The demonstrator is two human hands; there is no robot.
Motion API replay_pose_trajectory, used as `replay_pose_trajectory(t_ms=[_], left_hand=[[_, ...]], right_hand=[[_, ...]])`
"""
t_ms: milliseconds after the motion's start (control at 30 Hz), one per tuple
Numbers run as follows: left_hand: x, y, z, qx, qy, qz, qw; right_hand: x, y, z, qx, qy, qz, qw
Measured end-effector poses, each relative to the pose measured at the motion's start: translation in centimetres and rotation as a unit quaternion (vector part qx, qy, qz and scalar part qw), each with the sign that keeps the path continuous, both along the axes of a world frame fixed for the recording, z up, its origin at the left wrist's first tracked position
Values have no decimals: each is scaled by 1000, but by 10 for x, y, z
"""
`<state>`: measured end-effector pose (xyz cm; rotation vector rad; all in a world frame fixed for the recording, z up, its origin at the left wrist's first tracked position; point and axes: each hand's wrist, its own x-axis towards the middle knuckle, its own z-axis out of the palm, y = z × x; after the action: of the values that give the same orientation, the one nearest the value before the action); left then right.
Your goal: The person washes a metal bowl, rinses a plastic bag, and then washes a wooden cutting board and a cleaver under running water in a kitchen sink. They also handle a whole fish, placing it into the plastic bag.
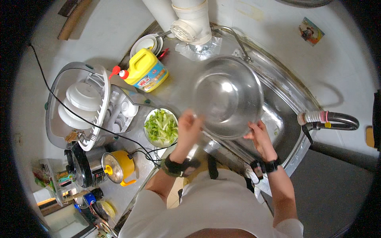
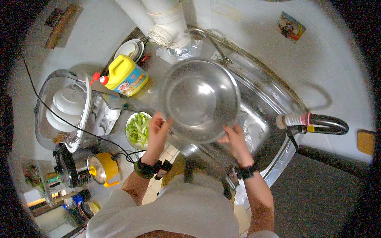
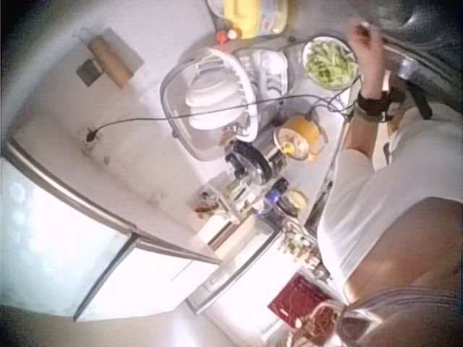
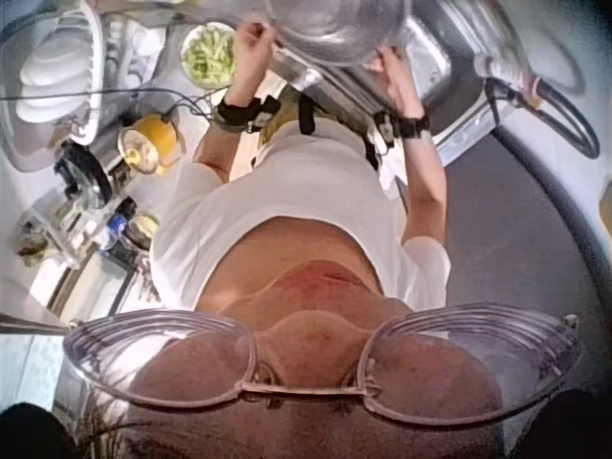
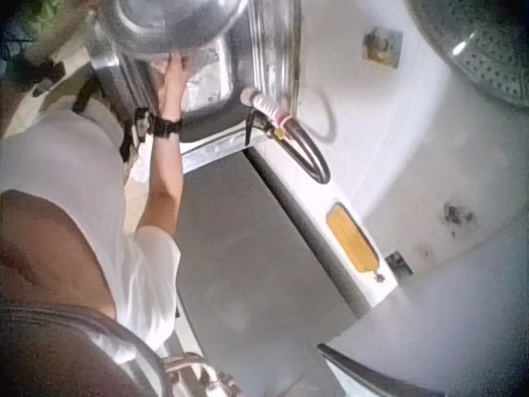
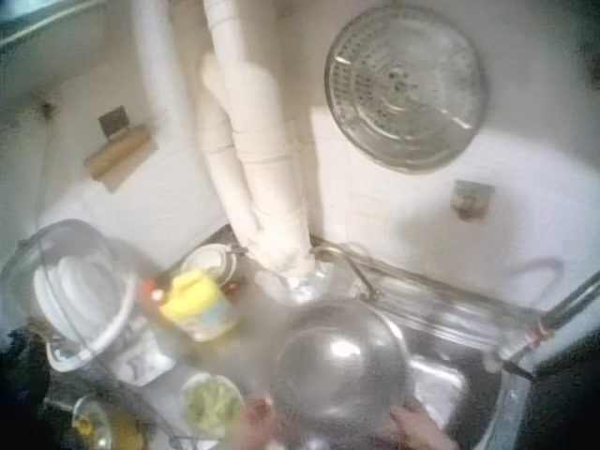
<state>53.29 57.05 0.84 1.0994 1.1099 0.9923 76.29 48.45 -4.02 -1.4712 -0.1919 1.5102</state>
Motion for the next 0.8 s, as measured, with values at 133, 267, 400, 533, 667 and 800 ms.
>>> replay_pose_trajectory(t_ms=[133,267,400,533,667,800], left_hand=[[-37,11,-19,-40,-5,75,996],[-64,18,-34,-95,-2,78,992],[-77,22,-49,-118,-20,71,990],[-91,25,-72,-145,-43,64,986],[-103,23,-76,-133,-62,86,985],[-90,10,-62,-132,-68,75,986]], right_hand=[[-19,46,-8,31,-65,70,995],[-41,79,1,67,-123,100,985],[-50,96,-14,70,-161,118,977],[-62,102,-9,57,-173,118,976],[-71,73,-5,96,-170,152,969],[-54,17,-7,-48,-444,264,855]])
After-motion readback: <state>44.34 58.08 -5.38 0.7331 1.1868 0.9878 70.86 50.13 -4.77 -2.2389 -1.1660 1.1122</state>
